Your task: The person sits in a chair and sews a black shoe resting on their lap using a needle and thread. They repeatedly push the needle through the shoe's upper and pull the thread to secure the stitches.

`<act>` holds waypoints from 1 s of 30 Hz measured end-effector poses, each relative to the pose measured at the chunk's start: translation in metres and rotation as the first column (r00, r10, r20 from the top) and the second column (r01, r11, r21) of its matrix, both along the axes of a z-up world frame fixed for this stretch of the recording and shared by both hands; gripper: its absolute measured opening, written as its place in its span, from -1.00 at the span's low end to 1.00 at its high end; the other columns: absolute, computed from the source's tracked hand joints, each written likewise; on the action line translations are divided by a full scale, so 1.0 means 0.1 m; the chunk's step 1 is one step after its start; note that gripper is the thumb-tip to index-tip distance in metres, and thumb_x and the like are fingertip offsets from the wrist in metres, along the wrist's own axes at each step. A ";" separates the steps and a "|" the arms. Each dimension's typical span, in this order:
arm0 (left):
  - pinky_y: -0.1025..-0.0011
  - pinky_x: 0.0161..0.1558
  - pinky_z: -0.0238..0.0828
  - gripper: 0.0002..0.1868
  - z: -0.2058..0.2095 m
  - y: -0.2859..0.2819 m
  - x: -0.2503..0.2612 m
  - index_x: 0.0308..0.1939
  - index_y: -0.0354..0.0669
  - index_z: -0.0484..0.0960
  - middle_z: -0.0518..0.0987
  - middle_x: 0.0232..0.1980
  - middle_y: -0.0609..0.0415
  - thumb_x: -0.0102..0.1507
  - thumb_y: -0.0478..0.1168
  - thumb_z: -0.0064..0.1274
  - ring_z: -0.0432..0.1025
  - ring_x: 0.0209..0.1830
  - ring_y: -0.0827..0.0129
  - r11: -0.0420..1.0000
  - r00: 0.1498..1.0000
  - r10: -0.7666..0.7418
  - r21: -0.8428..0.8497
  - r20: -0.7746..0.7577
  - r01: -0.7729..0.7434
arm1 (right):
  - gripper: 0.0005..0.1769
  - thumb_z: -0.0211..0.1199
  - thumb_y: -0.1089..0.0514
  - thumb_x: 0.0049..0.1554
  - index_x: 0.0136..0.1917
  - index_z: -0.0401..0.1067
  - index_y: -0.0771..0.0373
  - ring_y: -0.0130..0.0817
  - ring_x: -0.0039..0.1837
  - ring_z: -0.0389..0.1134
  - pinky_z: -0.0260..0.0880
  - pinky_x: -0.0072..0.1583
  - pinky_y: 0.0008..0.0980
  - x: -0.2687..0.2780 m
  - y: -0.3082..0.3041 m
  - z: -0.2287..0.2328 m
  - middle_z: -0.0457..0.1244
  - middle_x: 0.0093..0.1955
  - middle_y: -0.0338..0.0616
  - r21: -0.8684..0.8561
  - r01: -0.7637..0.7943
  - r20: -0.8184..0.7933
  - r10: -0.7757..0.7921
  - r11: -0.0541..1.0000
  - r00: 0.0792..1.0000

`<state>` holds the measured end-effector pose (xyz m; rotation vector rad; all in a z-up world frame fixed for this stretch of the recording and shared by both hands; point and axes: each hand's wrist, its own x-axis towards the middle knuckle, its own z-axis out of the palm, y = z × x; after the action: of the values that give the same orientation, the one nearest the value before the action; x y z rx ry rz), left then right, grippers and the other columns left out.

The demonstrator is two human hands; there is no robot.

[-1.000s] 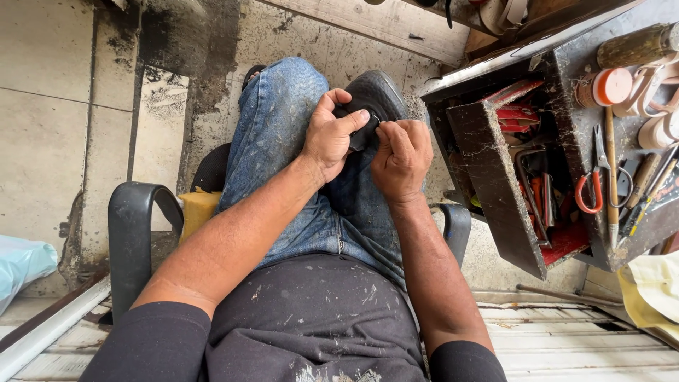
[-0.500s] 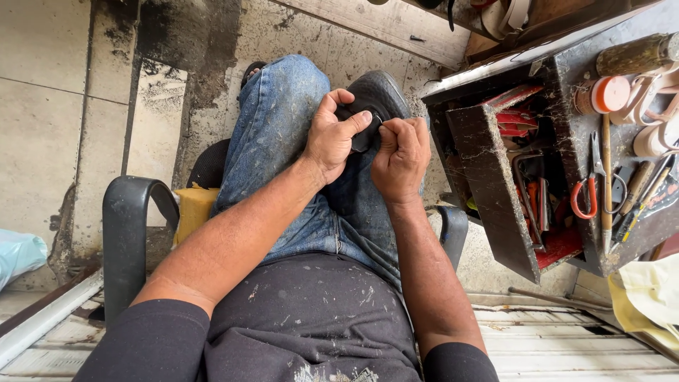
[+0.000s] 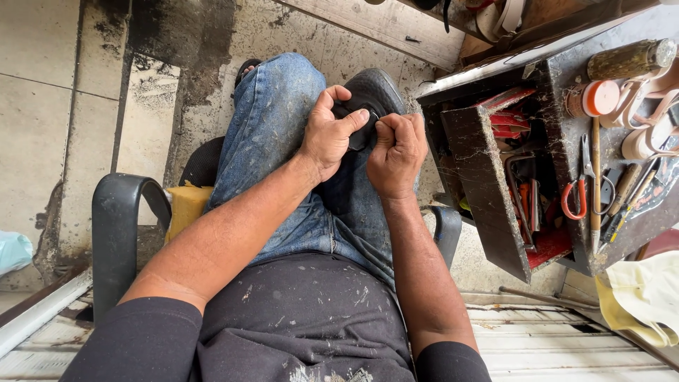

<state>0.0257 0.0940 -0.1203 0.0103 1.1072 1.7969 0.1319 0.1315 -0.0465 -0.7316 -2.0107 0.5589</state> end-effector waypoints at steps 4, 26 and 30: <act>0.51 -0.35 0.67 -0.54 0.02 -0.01 -0.01 0.01 -0.04 0.48 0.47 -0.19 0.00 0.13 -0.42 0.32 0.51 -0.29 0.39 1.000 1.000 -0.002 0.001 -0.003 0.002 | -0.93 0.26 0.25 0.28 -0.09 0.46 0.20 -0.01 -0.21 0.33 0.35 -0.16 -0.20 0.01 0.02 -0.02 0.17 -0.23 -0.11 0.002 0.006 0.017 -0.006 1.000 1.000; 0.39 -0.37 0.70 -0.54 0.16 -0.06 -0.04 0.02 -0.04 0.51 0.45 -0.19 -0.02 0.11 -0.45 0.29 0.55 -0.30 0.30 1.000 0.987 -0.007 -0.022 0.162 0.011 | -0.77 0.15 0.06 0.36 -0.11 0.40 0.18 0.02 -0.23 0.23 0.31 -0.19 -0.12 0.10 0.22 0.22 0.11 -0.23 -0.13 0.252 -0.195 0.338 0.103 0.948 0.935; 0.45 -0.35 0.68 -0.54 0.06 -0.03 -0.03 0.01 -0.05 0.51 0.44 -0.21 0.02 0.10 -0.45 0.32 0.54 -0.30 0.35 1.000 0.994 -0.003 -0.013 0.113 0.004 | -0.76 0.15 0.04 0.36 -0.12 0.42 0.17 -0.02 -0.25 0.23 0.30 -0.19 -0.16 0.09 0.22 0.19 0.11 -0.23 -0.15 0.236 -0.189 0.270 0.123 0.953 0.955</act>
<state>0.0231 0.0908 -0.1139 -0.0957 1.0376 1.7654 0.1405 0.1531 -0.0272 -0.5039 -2.3400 0.2930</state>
